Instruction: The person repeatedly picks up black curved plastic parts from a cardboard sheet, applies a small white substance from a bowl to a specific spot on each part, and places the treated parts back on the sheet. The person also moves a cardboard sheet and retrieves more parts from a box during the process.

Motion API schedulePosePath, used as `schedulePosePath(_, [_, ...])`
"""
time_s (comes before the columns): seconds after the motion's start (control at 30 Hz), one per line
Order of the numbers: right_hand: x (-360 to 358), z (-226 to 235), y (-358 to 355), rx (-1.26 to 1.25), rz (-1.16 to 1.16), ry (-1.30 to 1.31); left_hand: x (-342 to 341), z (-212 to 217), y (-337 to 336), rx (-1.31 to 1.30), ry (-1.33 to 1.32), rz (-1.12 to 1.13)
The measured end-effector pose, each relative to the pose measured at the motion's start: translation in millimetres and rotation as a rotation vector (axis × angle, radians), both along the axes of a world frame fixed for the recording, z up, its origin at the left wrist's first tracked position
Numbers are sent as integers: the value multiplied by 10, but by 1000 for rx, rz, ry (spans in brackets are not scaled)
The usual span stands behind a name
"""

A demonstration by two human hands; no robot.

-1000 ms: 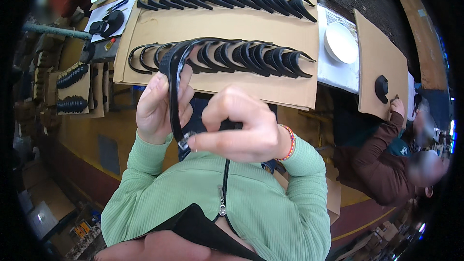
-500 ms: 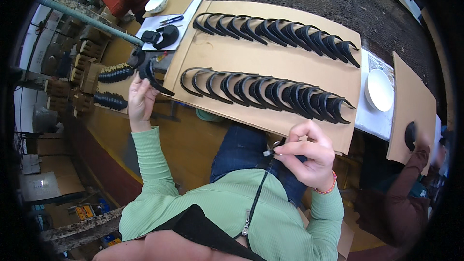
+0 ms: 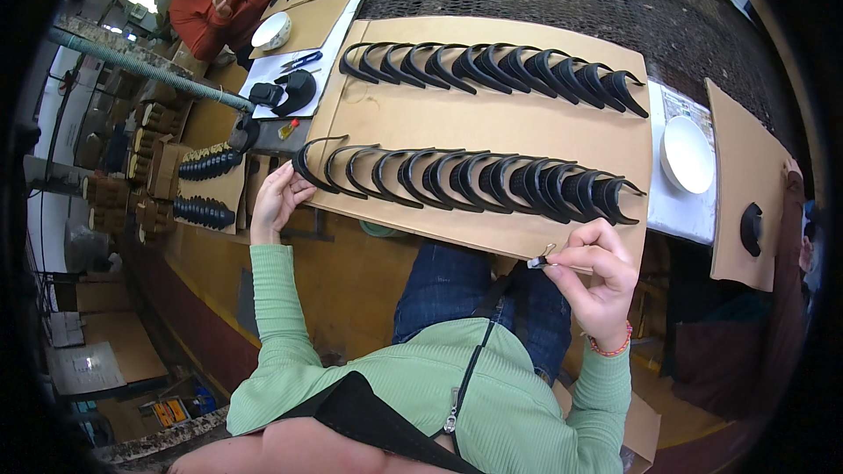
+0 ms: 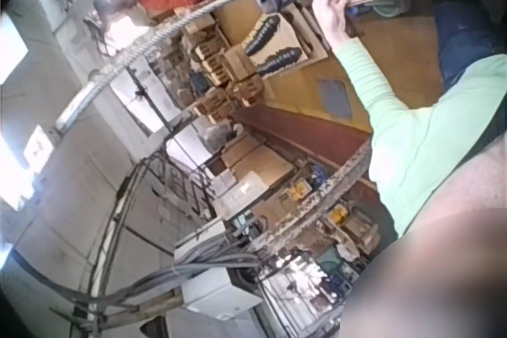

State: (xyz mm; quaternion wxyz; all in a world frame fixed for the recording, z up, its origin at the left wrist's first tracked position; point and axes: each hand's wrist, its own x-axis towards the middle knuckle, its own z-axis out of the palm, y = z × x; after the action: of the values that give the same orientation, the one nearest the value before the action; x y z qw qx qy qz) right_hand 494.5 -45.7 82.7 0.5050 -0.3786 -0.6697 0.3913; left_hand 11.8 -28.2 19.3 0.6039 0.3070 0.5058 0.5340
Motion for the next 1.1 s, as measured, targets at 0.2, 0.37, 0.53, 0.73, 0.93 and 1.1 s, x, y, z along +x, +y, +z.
schedulePosePath(0.2, [93, -37, 17, -5, -78, 4, 25, 42, 29, -172, 278, 108])
schedulePosePath(0.37, [235, -40, 4, -4, -161, 6, 30, 24, 19, -206, 457, 170])
schedulePosePath(0.53, [548, -77, -66, -21, -305, 163, -64, 8, -62, -174, 643, 287])
schedulePosePath(0.73, [1153, -438, -53, -120, -715, 368, -130, -41, -256, 43, 586, 382])
schedulePosePath(0.93, [1597, -988, 168, -343, -912, 330, 89, -105, -364, 98, 639, 418])
schedulePosePath(1.1, [1695, -1185, 383, -386, -916, 273, 488, -165, -489, 119, 641, 433])
